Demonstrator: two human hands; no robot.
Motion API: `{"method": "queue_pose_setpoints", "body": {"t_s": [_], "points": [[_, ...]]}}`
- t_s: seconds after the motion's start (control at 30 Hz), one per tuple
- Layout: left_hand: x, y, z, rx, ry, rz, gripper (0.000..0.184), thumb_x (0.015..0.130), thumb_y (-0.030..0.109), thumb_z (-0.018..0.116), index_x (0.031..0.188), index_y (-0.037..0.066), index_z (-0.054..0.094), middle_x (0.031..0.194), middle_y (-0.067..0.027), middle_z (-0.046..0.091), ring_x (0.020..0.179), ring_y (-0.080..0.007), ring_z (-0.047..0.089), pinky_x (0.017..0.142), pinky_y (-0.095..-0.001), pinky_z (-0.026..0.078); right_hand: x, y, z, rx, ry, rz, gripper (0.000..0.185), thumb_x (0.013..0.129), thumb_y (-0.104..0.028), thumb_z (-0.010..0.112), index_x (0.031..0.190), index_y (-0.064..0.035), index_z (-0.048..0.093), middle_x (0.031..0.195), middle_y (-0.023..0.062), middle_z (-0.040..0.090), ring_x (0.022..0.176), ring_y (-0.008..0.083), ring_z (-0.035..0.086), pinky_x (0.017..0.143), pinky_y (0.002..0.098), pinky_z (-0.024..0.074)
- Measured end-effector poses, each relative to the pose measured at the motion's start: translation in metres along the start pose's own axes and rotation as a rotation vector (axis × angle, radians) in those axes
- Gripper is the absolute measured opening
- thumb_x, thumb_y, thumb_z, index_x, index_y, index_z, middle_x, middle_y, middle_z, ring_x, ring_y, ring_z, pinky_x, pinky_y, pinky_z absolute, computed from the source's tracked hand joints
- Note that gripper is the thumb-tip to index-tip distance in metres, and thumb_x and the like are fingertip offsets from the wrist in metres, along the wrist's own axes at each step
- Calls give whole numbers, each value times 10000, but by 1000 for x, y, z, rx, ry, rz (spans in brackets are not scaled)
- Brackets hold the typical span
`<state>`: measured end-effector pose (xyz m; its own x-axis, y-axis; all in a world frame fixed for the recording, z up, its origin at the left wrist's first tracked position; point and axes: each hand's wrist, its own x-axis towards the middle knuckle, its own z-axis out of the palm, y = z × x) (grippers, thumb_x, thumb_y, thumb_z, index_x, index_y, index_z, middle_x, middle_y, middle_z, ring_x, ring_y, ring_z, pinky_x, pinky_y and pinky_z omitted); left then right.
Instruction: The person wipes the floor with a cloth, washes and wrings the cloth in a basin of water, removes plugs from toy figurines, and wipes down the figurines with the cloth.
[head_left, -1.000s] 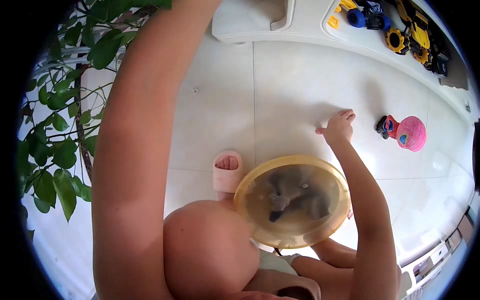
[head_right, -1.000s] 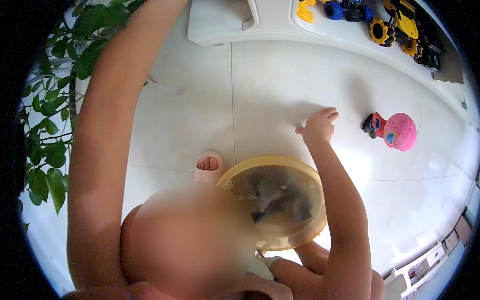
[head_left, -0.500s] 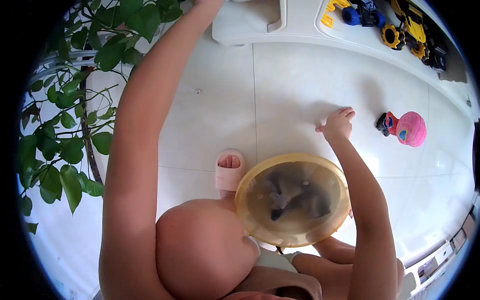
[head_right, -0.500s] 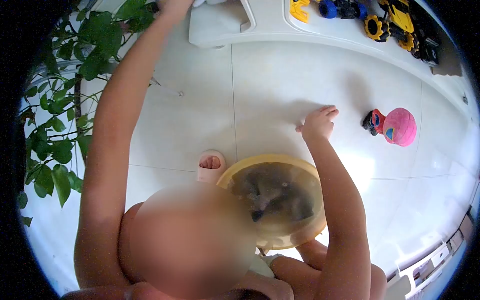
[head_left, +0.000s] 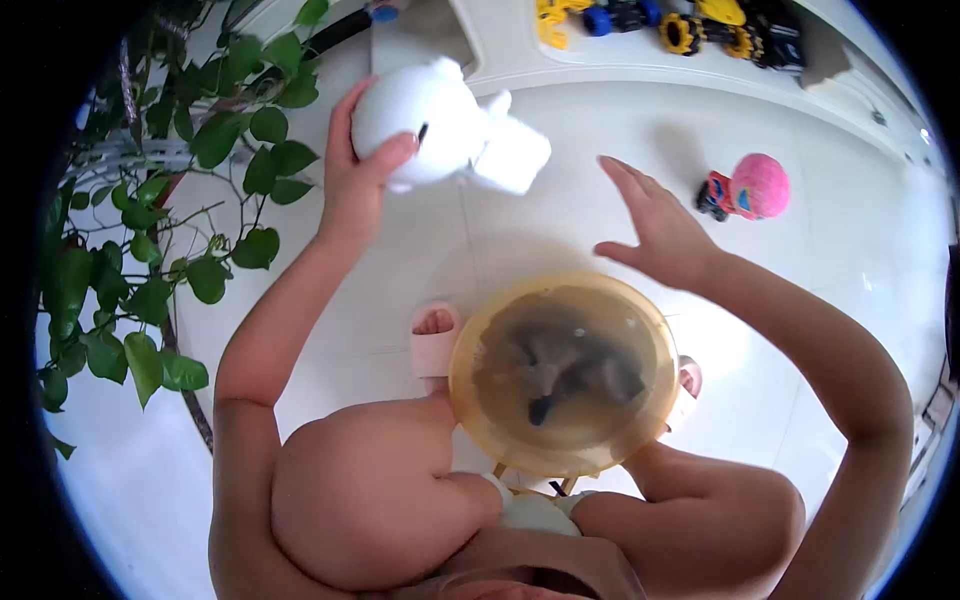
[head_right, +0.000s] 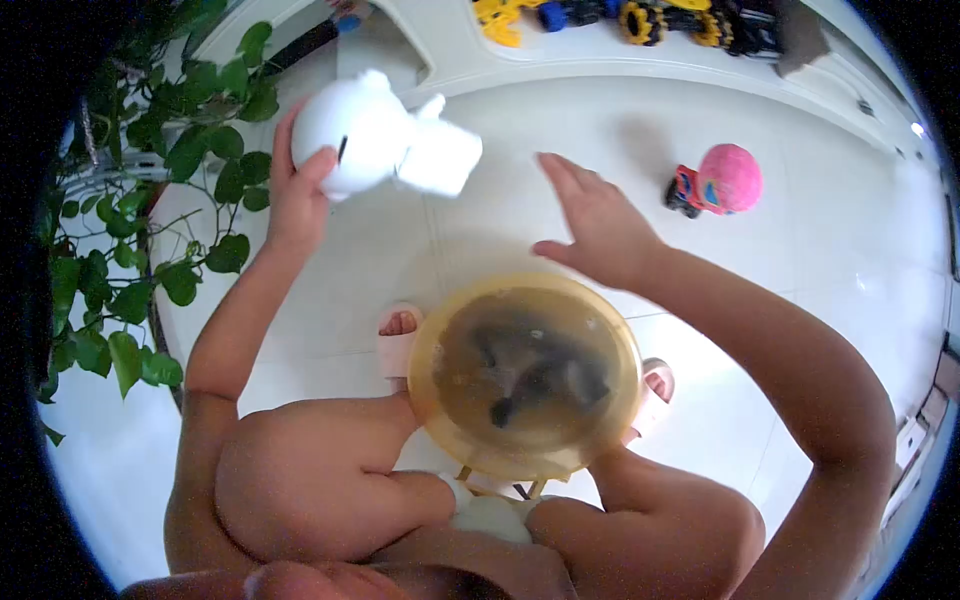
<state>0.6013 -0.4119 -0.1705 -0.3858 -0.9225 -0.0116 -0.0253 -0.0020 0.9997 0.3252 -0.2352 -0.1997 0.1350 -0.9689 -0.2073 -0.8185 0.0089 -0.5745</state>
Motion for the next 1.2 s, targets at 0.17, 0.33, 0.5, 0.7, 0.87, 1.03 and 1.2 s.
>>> {"method": "queue_pose_setpoints", "body": {"t_s": [0.17, 0.33, 0.5, 0.7, 0.87, 1.03, 1.2], "points": [[-36, 5, 52, -319, -195, -158, 746, 767, 181, 715, 1406, 75, 345, 1311, -139, 478, 1184, -277, 529, 991, -436, 485, -33, -60, -25, -238, 357, -192, 1081, 668, -355, 842, 1490, -28, 220, 1484, 226, 345, 1327, 411, 386, 1121, 442, 318], [-63, 15, 72, -258, -248, -130, 815, 774, 233, 740, 1433, 82, 284, 1345, -146, 437, 1215, -276, 504, 1007, -433, 473, -41, -59, -13, -52, 443, -187, 1034, 621, -294, 871, 1441, -10, 308, 1430, 230, 404, 1287, 413, 418, 1066, 457, 379], [-78, 26, 86, -178, -257, -137, 811, 805, 282, 744, 1440, 87, 277, 1331, -136, 450, 1210, -272, 509, 1014, -418, 464, -54, -46, -11, 38, 485, -263, 941, 675, -177, 832, 1438, -6, 307, 1371, 228, 453, 1201, 396, 497, 988, 430, 460], [-62, 24, 78, -513, -424, -557, 694, 911, 563, 503, 1428, 114, 389, 1400, -120, 477, 1280, -280, 497, 981, -478, 479, -61, -51, -22, 342, 588, -314, 998, 708, -278, 869, 1463, -9, 274, 1363, 229, 466, 1071, 340, 599, 912, 401, 498], [-67, 8, 78, -697, -393, -830, 754, 900, 715, 326, 1438, 194, 408, 1420, -56, 479, 1287, -267, 494, 975, -493, 474, -69, -48, -31, 376, 608, -399, 1028, 692, -325, 881, 1462, -6, 281, 1378, 204, 450, 1102, 306, 572, 932, 368, 474], [-67, -2, 75, -793, -401, -877, 788, 889, 736, 325, 1453, 189, 390, 1414, -62, 479, 1281, -262, 496, 987, -461, 469, -73, -51, -26, 398, 622, -412, 828, 732, -287, 826, 1376, -9, 385, 1325, 217, 486, 1139, 391, 549, 947, 407, 484], [-66, -3, 76, -788, -411, -852, 795, 889, 737, 322, 1461, 188, 376, 1428, -68, 464, 1285, -265, 493, 1000, -472, 463, -71, -51, -24, 340, 675, -461, 633, 749, -266, 802, 1276, -67, 514, 1331, 226, 483, 1131, 393, 552, 931, 420, 491]]}}
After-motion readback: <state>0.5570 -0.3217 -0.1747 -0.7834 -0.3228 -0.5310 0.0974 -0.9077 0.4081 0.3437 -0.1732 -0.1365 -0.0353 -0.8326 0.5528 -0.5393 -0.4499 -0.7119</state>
